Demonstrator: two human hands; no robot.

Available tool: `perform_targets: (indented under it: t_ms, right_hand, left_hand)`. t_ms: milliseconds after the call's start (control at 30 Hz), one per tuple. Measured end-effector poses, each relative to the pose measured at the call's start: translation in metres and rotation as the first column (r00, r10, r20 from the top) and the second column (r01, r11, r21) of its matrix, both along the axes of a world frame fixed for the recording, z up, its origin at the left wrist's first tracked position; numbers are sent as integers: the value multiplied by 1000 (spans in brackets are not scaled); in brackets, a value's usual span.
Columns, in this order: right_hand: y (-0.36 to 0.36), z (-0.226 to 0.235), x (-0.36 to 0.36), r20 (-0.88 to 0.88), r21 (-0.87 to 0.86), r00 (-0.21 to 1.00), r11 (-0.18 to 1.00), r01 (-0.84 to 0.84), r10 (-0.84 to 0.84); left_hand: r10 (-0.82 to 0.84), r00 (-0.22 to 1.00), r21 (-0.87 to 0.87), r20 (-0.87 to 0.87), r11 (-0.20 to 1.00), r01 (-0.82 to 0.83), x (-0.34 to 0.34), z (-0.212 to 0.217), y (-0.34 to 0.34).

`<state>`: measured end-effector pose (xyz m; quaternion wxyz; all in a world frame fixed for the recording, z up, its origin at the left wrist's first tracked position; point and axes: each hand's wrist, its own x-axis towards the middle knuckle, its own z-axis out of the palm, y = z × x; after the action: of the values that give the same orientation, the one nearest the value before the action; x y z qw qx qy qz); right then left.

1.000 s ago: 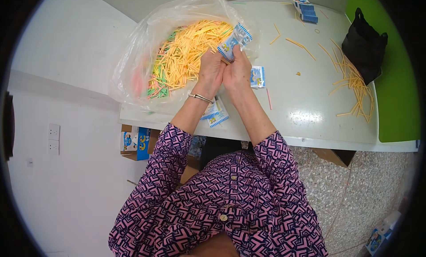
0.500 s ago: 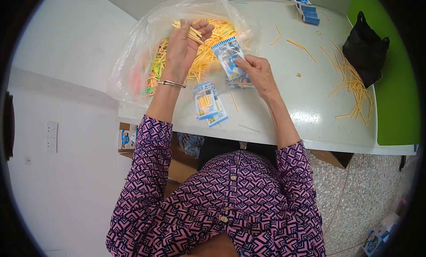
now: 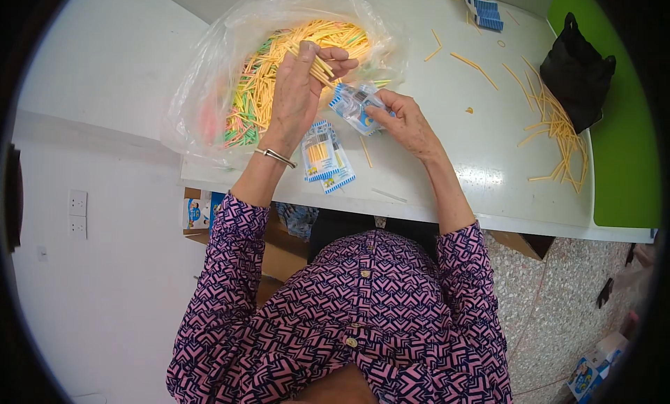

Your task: The person packages colorful sticks into plastic packets by hand, then organizes the filled packets into a cardboard box.

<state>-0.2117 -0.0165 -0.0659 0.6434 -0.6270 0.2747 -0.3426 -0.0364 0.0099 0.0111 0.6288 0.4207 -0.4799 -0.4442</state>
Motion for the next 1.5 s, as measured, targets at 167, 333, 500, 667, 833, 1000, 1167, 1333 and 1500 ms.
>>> perform_targets:
  t_ms: [167, 333, 500, 667, 833, 1000, 1167, 1333, 1500]
  right_hand:
    - [2, 2, 1, 29, 20, 999, 1000, 12, -12]
    - [-1, -4, 1, 32, 24, 999, 1000, -17, 16]
    - [2, 1, -2, 73, 85, 997, 996, -23, 17]
    - [0, -5, -4, 103, 116, 992, 989, -88, 76]
    - [3, -2, -2, 127, 130, 989, 987, -92, 75]
    - [2, -5, -2, 131, 129, 987, 985, -115, 98]
    - [2, -10, -2, 146, 121, 984, 986, -116, 98]
    - [0, -14, 2, 182, 120, 981, 989, -88, 66]
    - [0, -13, 3, 252, 143, 966, 984, -101, 63]
  left_hand:
    - [48, 998, -9, -37, 999, -48, 0, 6, 6]
    - [86, 990, -28, -115, 996, -89, 1, 4, 10]
    - [61, 987, -75, -150, 994, -73, 0, 7, 9]
    - [4, 994, -74, -107, 997, -12, -2, 7, 11]
    - [-16, 992, 11, -122, 1000, 17, -11, 0, 17]
    - [-16, 995, 14, 103, 1000, 15, -10, -15, 23]
    - [-104, 946, 56, 308, 994, 91, -2, -18, 28]
    - [-108, 862, 133, 495, 990, 48, 12, -14, 28]
    - [-150, 585, 142, 797, 988, 60, 14, -6, 30]
